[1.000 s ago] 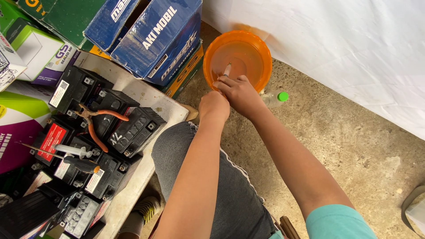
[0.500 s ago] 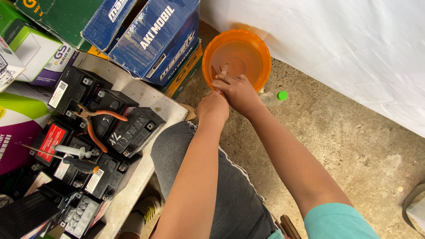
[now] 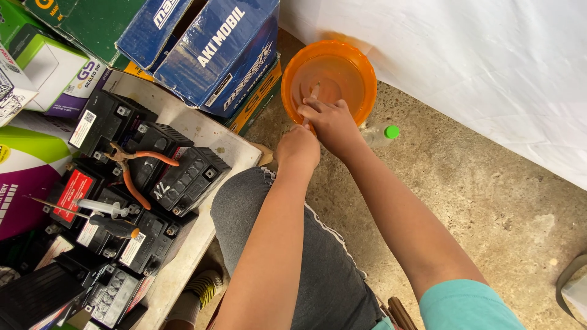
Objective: Refilling battery cells with liquid using a syringe
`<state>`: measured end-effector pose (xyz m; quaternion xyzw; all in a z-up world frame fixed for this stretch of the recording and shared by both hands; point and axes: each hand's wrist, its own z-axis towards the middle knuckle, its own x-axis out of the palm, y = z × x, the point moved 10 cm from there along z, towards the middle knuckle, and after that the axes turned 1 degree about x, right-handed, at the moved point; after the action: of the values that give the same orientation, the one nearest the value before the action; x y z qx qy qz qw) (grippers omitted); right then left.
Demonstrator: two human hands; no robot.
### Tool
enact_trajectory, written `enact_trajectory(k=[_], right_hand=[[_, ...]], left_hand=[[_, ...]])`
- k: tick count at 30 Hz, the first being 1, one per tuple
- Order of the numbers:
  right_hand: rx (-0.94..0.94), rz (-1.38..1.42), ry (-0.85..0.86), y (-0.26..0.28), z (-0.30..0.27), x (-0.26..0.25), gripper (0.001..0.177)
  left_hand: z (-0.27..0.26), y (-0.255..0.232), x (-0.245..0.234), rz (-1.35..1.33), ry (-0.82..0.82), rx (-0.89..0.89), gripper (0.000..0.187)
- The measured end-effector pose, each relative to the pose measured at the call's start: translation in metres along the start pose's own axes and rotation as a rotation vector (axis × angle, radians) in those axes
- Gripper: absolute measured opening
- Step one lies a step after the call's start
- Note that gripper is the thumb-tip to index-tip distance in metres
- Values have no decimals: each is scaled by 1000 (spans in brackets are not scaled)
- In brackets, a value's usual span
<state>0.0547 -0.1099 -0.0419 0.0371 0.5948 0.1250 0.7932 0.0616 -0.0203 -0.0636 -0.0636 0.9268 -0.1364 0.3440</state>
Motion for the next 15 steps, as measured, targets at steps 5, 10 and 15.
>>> enact_trajectory(k=[5, 10, 15], right_hand=[[-4, -46, -7, 0, 2, -1, 59], [1, -47, -11, 0, 3, -6, 60], [2, -92, -29, 1, 4, -12, 54]], left_hand=[[12, 5, 9, -3, -9, 7, 60], [12, 5, 9, -10, -16, 12, 60], [11, 6, 10, -14, -16, 39, 60]])
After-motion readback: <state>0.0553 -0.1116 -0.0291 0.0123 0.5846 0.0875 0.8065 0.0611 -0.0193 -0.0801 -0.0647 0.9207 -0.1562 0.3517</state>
